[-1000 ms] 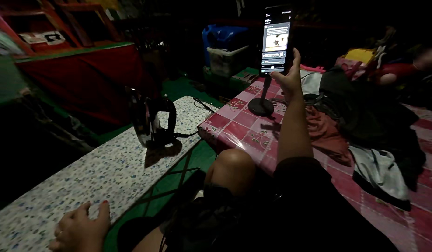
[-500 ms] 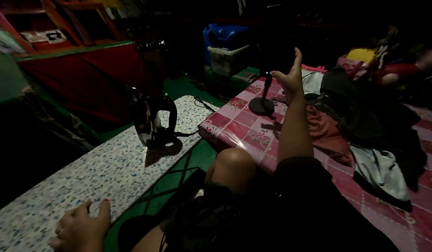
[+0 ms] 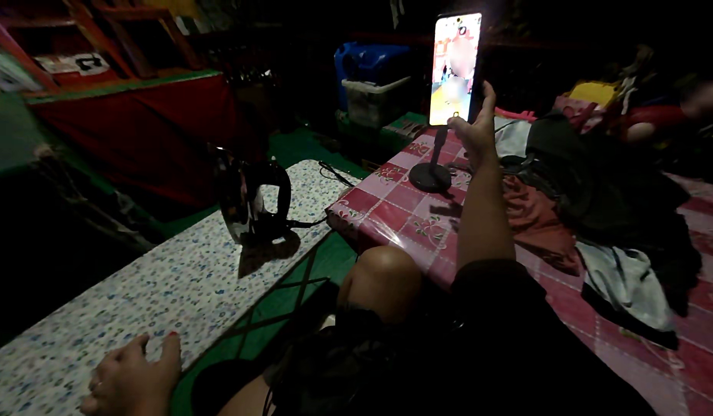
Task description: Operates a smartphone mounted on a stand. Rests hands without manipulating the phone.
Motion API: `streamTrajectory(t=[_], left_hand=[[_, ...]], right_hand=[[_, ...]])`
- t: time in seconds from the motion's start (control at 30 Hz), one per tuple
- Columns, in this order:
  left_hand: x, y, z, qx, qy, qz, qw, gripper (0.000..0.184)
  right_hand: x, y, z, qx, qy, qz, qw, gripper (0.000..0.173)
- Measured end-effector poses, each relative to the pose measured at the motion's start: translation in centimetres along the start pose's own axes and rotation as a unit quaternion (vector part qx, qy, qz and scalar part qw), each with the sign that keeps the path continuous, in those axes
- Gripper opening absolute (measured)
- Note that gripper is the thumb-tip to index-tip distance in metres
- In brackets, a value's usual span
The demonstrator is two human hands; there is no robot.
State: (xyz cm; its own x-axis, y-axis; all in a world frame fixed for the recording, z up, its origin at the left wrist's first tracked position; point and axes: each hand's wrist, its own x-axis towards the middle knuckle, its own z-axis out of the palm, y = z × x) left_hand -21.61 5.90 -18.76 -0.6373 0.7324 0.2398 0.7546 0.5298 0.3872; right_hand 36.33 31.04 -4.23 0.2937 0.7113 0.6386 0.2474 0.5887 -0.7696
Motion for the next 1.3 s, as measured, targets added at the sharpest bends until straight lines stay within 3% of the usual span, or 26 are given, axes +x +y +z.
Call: streamTrajectory(t=[0.23,0.33,0.4,0.5,0.63,0.8,0.97,1.1,1.17,1.3], left_hand=[[0.0,-0.2,0.1,-0.007,0.002,0.010,1.000,0.060],[0.0,-0.4,0.0,-0.008,0.005,0.005,1.000,0.059],[0.0,-0.4,0.0,-0.004,0.005,0.002,1.000,0.058],[0.0,-0.3,0.0,-0.001,0.000,-0.002,1.000,0.058],[0.0,-0.6,0.1,-0.006,-0.004,-0.001,1.000,0.061],[0.1,-0.6,-0.1,-0.016,-0.004,-0.004,1.000,0.060],[-0.2,0.5,-1.2,-0.010,-0.025,-0.025,0.999,0.057],[-0.3,1.3,-1.6,-0.007,-0.046,-0.045,0.998,0.059],[-0.6,1.2,-1.4,0.008,-0.061,-0.006,0.998,0.063],[-1.1,0.5,-0.5,0.085,-0.134,0.107,0.982,0.093]], right_hand=[[-0.1,-0.1,0.9,-0.053,0.047,-0.031,0.997,0.089],[0.1,0.3,1.0,-0.017,0.048,-0.025,0.998,0.086],[-0.4,-0.7,1.3,0.041,0.069,0.041,0.996,0.075],[-1.6,-5.1,2.2,0.113,0.088,0.204,0.968,0.052],[0.3,-2.4,1.8,0.244,0.066,0.234,0.939,0.066],[2.8,-2.4,0.8,0.271,0.030,0.230,0.934,0.066],[3.4,-1.8,1.9,0.180,0.040,0.141,0.973,0.058],[2.2,-3.1,3.2,0.179,0.055,0.096,0.978,0.055],[1.4,-4.5,3.9,0.204,0.019,0.087,0.975,0.054],[-0.7,-8.9,5.9,0.294,-0.098,0.106,0.945,0.052]])
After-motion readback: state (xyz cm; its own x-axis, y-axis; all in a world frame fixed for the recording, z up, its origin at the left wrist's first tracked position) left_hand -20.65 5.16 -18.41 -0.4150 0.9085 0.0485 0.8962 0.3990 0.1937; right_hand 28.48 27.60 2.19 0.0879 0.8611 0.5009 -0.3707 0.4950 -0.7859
